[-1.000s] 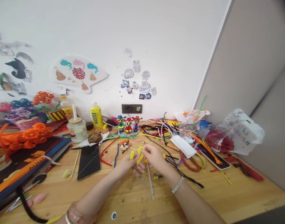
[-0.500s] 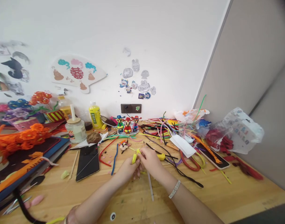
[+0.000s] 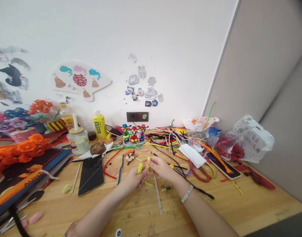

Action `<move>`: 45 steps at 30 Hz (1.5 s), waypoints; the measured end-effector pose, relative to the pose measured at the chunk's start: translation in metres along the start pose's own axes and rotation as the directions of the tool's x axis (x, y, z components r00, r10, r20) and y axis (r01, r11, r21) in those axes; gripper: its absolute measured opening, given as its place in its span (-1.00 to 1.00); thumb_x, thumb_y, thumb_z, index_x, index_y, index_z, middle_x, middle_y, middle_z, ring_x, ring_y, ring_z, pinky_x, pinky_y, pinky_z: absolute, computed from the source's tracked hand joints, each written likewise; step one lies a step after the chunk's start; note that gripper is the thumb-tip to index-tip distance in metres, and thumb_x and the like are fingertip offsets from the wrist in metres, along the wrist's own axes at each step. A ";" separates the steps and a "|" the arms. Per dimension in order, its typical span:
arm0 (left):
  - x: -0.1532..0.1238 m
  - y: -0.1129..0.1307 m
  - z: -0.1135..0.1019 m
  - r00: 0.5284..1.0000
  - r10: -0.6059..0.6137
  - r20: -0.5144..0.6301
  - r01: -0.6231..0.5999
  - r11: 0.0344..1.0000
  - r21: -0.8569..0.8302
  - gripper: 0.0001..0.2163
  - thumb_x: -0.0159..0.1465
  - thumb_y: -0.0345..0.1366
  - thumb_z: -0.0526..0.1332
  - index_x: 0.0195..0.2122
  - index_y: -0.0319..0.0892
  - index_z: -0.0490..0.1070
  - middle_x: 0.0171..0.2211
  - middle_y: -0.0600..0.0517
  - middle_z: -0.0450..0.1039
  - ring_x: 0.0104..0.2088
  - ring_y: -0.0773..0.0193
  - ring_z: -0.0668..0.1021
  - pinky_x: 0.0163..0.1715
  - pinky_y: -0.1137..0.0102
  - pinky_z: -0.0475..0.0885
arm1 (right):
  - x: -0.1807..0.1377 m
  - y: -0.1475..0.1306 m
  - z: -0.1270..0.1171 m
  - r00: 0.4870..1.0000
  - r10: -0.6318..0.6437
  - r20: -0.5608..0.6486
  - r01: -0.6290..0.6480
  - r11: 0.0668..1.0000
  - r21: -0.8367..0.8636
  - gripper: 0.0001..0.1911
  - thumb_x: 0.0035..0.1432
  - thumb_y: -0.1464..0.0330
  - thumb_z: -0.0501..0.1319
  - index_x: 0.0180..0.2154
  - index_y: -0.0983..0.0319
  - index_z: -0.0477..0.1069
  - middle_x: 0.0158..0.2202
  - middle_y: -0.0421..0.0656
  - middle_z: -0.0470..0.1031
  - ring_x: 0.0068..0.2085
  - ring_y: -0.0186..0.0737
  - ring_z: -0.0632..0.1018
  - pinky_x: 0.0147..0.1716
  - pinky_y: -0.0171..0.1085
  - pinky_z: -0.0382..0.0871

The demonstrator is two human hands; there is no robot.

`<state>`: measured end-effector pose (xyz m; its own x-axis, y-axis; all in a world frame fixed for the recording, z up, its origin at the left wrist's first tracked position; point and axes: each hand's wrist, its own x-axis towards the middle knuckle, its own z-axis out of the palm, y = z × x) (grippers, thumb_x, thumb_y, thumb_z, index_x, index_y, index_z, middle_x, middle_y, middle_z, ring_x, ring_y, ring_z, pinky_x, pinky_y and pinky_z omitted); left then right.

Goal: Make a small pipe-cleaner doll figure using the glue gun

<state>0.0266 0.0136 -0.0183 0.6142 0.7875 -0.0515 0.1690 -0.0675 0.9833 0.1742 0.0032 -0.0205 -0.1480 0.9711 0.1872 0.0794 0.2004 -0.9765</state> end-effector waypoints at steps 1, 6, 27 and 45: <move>-0.001 0.001 0.000 1.000 0.002 0.008 -0.002 1.000 -0.006 -0.65 0.03 0.06 0.08 -0.52 -0.17 0.18 -0.76 0.27 0.07 -0.78 0.53 0.10 -0.78 0.56 -0.02 | -0.001 0.000 0.000 1.000 0.004 0.029 -0.005 0.999 0.041 -0.66 -0.02 0.09 0.14 -0.46 0.26 0.29 -0.65 -0.33 0.23 -0.66 -0.47 0.22 -0.71 -0.44 0.06; 0.002 -0.001 0.002 1.000 0.020 0.024 -0.019 0.999 -0.036 -0.62 0.01 0.10 0.07 -0.54 -0.17 0.17 -0.80 0.29 0.04 -0.81 0.54 0.06 -0.81 0.55 -0.04 | -0.001 0.000 0.009 0.998 0.014 -0.060 -0.003 0.985 0.174 -0.64 -0.03 0.06 0.14 -0.51 0.25 0.26 -0.71 -0.38 0.13 -0.70 -0.49 0.15 -0.72 -0.44 0.03; 0.001 0.004 -0.001 1.000 -0.003 0.007 0.004 0.991 -0.131 -0.61 0.02 0.09 0.08 -0.46 -0.19 0.23 -0.71 0.19 0.27 -0.81 0.53 0.15 -0.78 0.56 -0.03 | 0.000 -0.004 0.014 0.973 -0.011 -0.231 0.036 0.994 0.105 -0.63 0.00 0.03 0.05 -0.52 0.22 0.21 -0.74 -0.39 0.06 -0.72 -0.45 0.14 -0.72 -0.42 -0.02; -0.004 -0.003 0.010 0.995 -0.055 -0.085 0.048 0.995 -0.085 -0.47 0.09 0.19 -0.23 -0.67 -0.11 0.22 -0.88 0.16 0.09 -0.81 0.37 0.22 -0.75 0.47 0.16 | -0.011 -0.002 0.035 0.981 -0.182 -0.068 0.155 0.945 -0.287 -0.83 0.11 0.39 0.02 -0.23 0.18 0.30 -0.57 -0.26 0.34 -0.53 -0.32 0.40 -0.51 -0.35 0.24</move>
<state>0.0313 0.0044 -0.0227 0.5357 0.8395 -0.0908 0.1320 0.0229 0.9910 0.1407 -0.0123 -0.0238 -0.0927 0.9250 0.3685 0.3349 0.3775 -0.8633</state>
